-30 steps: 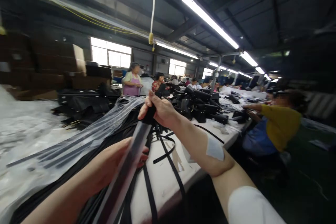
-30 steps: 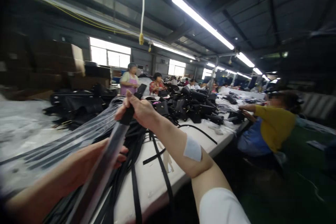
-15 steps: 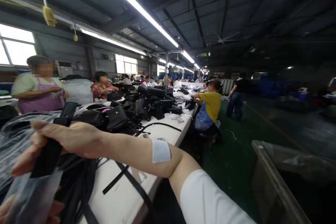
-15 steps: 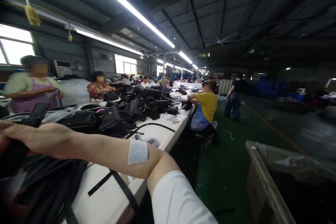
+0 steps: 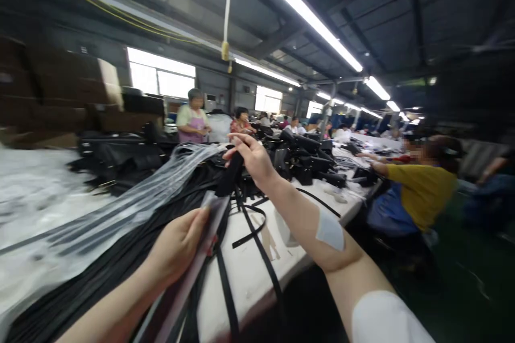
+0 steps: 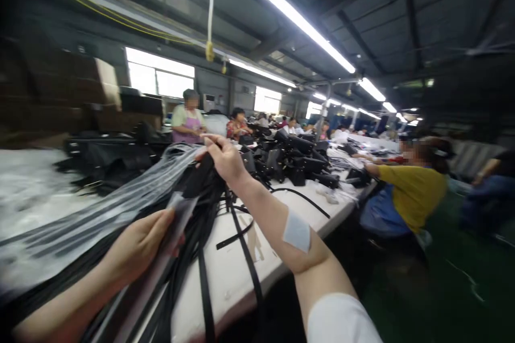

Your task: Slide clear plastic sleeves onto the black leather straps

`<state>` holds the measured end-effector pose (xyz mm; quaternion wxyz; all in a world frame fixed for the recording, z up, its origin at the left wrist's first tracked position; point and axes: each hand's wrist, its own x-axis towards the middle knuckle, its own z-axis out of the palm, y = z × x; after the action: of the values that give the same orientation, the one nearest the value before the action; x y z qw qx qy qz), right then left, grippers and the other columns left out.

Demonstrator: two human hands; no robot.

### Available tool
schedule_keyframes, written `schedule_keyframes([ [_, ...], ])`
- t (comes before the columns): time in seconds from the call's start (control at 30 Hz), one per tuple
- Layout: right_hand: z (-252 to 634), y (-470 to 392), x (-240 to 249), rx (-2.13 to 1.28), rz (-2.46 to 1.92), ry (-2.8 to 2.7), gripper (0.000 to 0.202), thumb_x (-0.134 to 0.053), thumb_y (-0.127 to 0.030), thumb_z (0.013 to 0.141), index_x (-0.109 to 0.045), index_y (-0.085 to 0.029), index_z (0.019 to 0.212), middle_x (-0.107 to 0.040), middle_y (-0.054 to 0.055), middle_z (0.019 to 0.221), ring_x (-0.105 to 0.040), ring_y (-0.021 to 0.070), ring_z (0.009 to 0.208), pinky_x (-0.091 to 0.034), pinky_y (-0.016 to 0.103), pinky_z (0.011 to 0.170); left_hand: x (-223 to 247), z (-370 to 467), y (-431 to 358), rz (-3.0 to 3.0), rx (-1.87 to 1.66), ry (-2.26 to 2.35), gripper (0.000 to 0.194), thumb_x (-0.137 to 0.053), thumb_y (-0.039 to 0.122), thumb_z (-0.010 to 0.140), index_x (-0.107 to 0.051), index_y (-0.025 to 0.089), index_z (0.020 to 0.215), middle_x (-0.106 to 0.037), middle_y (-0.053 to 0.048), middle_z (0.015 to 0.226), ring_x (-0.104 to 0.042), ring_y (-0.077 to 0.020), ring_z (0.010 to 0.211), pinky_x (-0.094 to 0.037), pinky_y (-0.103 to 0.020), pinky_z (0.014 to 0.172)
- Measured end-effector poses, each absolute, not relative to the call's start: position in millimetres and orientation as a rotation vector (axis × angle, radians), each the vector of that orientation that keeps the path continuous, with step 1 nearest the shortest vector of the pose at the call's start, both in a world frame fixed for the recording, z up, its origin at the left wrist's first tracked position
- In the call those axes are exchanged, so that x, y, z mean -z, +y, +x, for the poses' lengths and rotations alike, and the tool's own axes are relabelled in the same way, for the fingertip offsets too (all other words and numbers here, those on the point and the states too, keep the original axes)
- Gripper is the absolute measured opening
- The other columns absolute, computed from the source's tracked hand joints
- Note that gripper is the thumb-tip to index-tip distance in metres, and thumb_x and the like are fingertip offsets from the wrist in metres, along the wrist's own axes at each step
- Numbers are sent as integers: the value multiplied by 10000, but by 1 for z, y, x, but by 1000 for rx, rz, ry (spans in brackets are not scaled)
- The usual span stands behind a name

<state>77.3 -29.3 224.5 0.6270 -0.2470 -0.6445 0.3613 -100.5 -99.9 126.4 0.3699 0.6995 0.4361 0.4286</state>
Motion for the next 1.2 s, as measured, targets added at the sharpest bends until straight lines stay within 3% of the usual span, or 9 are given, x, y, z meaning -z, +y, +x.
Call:
schedule_keyframes([
  [0.2,61,-44,-207,-819,-612,-1563,395,-623,-591,782,-639,-198,826,-692,7,638,-614,145,495,-494,262,510,-131,-88,-94,1717,-1231,935,543,-390,671,866,-531,186,668,-641,-4,535,-578,-137,390,-408,-207,400],
  [0.4,47,-55,-197,-848,-592,-1537,391,-599,-587,811,-639,-198,823,-725,37,694,-666,182,624,-532,321,662,-135,-87,-95,1632,-1258,866,544,-398,692,852,-514,188,681,-641,2,533,-572,-132,365,-375,-197,356],
  [0.6,38,-59,-195,-905,-577,-1570,376,-590,-579,823,-640,-206,837,-722,37,719,-668,187,644,-518,314,650,-149,-87,-95,1694,-1323,873,538,-386,653,879,-525,188,648,-636,4,521,-565,-130,357,-359,-208,353],
  [0.8,48,-74,-203,-1117,-474,-1575,480,-668,-548,767,-614,-231,1123,-723,39,938,-663,188,823,-504,306,765,-159,-99,-96,1693,-1358,874,540,-403,666,865,-528,185,651,-612,17,483,-554,-128,342,-364,-201,339],
  [0.87,45,-82,-190,-1245,-502,-1689,565,-716,-536,726,-598,-230,1185,-713,14,844,-653,176,746,-503,296,731,-157,-101,-98,1659,-1317,889,563,-421,685,847,-537,177,635,-609,3,474,-552,-131,345,-367,-202,337],
  [0.93,36,-88,-172,-1371,-609,-1852,560,-655,-583,769,-623,-202,1178,-644,-22,606,-600,157,546,-486,282,596,-150,-101,-102,1563,-1211,897,621,-403,727,826,-543,165,599,-592,-18,455,-538,-134,342,-386,-214,343],
  [1.0,29,-91,-158,-1394,-684,-1952,552,-534,-635,835,-661,-190,1135,-613,-19,539,-562,149,471,-461,275,524,-135,-103,-111,1402,-1095,853,667,-374,774,797,-562,156,633,-597,-33,480,-549,-144,372,-440,-243,381],
  [1.13,67,-67,-162,-1242,-717,-1870,512,-498,-612,870,-719,-175,1019,-728,99,967,-669,212,839,-516,313,745,-75,-142,-140,1469,-832,787,506,-696,634,654,-599,164,815,-639,0,624,-617,-172,569,-513,-273,552],
  [1.2,125,-40,-171,-1217,-930,-1710,503,-503,-592,875,-708,-164,1042,-737,123,940,-676,209,777,-522,298,678,-37,-183,-161,1638,-661,947,418,-799,446,582,-624,172,845,-662,17,709,-632,-189,677,-510,-261,606],
])
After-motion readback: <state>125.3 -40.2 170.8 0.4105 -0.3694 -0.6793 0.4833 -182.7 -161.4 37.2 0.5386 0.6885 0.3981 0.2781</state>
